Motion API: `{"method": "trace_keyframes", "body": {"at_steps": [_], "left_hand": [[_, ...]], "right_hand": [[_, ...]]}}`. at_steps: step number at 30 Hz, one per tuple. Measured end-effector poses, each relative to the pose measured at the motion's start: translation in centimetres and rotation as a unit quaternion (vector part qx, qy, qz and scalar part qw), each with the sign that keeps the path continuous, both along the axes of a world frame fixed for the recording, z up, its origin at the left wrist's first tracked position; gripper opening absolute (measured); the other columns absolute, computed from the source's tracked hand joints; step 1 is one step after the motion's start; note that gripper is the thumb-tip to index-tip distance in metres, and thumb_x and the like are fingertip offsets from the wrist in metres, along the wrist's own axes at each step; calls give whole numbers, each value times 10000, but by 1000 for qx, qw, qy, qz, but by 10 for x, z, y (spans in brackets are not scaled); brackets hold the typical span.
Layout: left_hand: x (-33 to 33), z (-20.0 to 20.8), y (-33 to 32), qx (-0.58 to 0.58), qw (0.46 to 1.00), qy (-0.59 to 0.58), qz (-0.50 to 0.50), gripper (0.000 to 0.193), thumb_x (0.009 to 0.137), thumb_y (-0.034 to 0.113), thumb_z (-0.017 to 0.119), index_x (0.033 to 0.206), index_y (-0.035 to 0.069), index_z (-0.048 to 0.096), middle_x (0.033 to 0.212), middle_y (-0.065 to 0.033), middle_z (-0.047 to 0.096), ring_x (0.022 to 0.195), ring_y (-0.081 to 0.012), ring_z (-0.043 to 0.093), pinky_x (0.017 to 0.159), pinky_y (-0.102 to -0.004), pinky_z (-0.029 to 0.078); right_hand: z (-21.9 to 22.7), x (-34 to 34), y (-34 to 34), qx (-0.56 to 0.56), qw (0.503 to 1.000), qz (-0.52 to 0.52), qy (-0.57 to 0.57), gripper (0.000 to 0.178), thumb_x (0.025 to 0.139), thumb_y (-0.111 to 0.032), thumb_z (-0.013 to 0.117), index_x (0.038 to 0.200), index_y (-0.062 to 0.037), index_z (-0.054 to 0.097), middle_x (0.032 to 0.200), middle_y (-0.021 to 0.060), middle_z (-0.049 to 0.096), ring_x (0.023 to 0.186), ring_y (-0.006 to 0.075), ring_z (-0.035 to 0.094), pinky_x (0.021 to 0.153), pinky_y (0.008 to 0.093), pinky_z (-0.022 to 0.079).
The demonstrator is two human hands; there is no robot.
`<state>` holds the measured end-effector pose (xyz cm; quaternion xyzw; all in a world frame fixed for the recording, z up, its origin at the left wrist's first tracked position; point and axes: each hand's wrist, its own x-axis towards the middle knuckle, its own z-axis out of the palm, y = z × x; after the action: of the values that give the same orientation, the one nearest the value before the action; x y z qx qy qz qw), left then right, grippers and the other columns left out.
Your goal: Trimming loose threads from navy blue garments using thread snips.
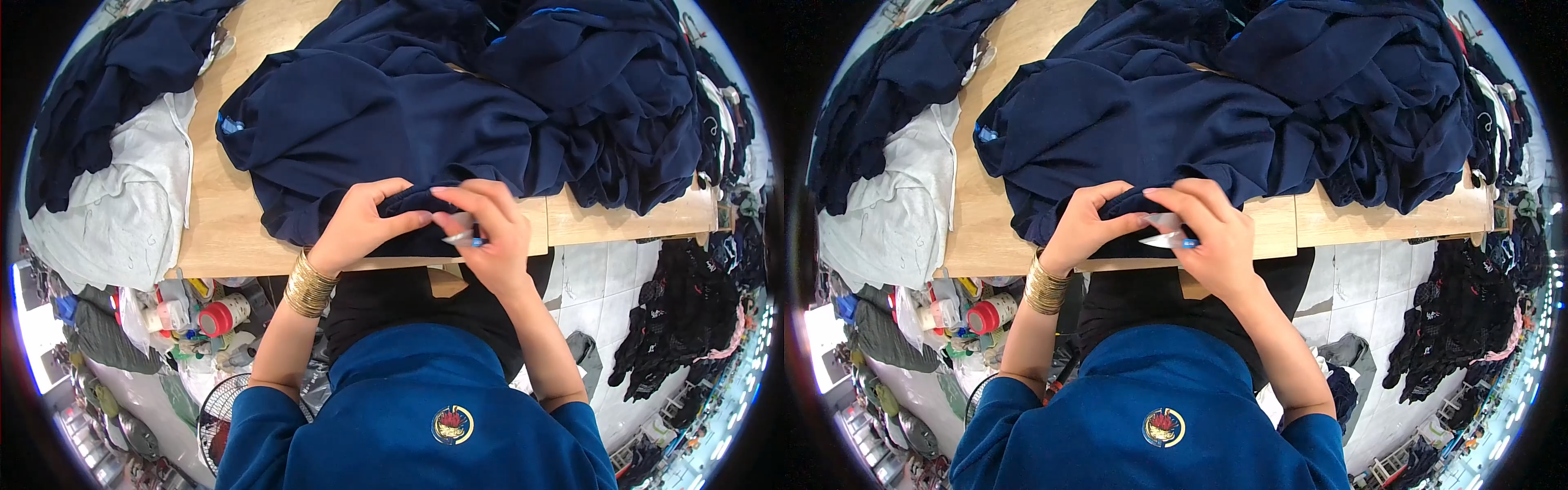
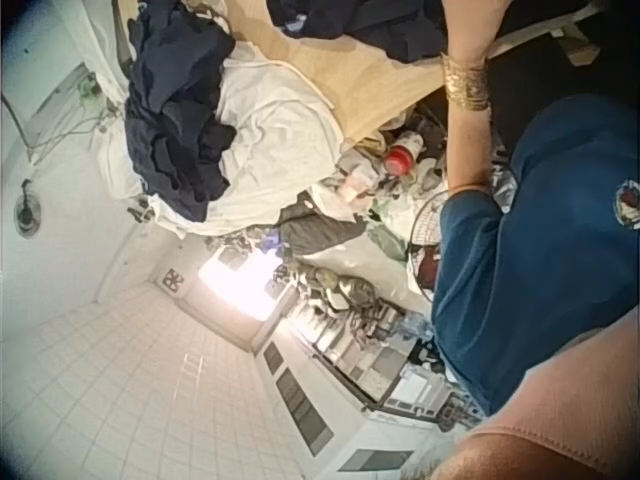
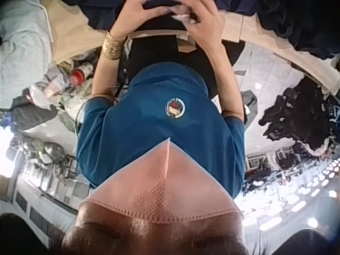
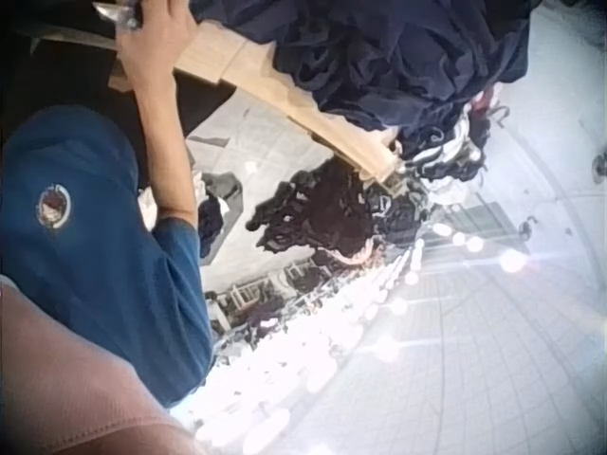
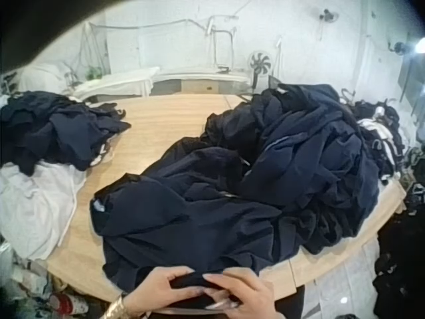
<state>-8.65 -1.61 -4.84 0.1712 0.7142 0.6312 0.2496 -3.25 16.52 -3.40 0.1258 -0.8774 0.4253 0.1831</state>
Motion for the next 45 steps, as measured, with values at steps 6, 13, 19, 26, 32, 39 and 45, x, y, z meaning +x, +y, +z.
{"method": "trace_keyframes", "body": {"at_steps": [6, 13, 19, 26, 32, 39, 45], "left_hand": [[8, -10, 3, -47, 993, 111, 17, 304, 726, 179, 737, 926, -20, 623, 779, -110, 641, 660, -142, 584, 617, -257, 454], [12, 5, 8, -82, 992, 82, 46, 208, 741, 128, 727, 879, 18, 618, 760, -30, 604, 721, -67, 536, 674, -219, 432], [10, 12, 20, -20, 967, 228, 109, 135, 766, 97, 688, 870, 32, 631, 836, -77, 637, 743, -139, 608, 668, -276, 474], [7, 12, 22, 5, 991, 77, 108, 57, 837, 7, 602, 887, 3, 628, 838, -31, 654, 756, -63, 585, 702, -189, 454], [0, 2, 12, 126, 982, -93, 100, 78, 869, 58, 592, 898, -14, 594, 930, -91, 667, 815, -60, 588, 760, -186, 452], [1, 0, 11, 186, 966, -154, 89, 107, 876, 78, 590, 917, -22, 593, 1018, -139, 655, 879, -85, 596, 815, -205, 449], [2, 2, 12, 178, 966, -161, 94, 104, 871, 86, 597, 910, -11, 599, 1030, -137, 652, 864, -74, 587, 805, -196, 441]], "right_hand": [[-16, -7, -3, -35, 997, -22, -62, 228, 689, 43, 631, 885, -72, 621, 877, 62, 571, 748, 216, 579, 628, 283, 466], [0, -8, -4, -302, 909, -45, -284, 87, 891, -92, 550, 905, -7, 562, 786, 58, 590, 772, 78, 531, 697, 247, 425], [13, -2, -3, -38, 983, -54, -172, 125, 819, -34, 587, 928, -23, 527, 770, 108, 597, 684, 236, 608, 618, 300, 466], [22, -2, 5, 34, 986, -60, -153, 190, 803, -93, 631, 953, -47, 524, 735, 96, 592, 686, 279, 614, 567, 326, 464], [25, 3, 17, 194, 976, -39, -86, 264, 805, -318, 660, 879, -88, 554, 629, 37, 563, 550, 180, 540, 595, 316, 335], [8, 8, 6, 273, 959, -72, -39, 239, 822, -314, 636, 823, -96, 540, 584, 26, 540, 555, 178, 532, 581, 321, 331], [4, 7, 3, 281, 955, -82, -46, 246, 827, -331, 622, 820, -97, 544, 596, 23, 542, 574, 180, 534, 608, 325, 335]]}}
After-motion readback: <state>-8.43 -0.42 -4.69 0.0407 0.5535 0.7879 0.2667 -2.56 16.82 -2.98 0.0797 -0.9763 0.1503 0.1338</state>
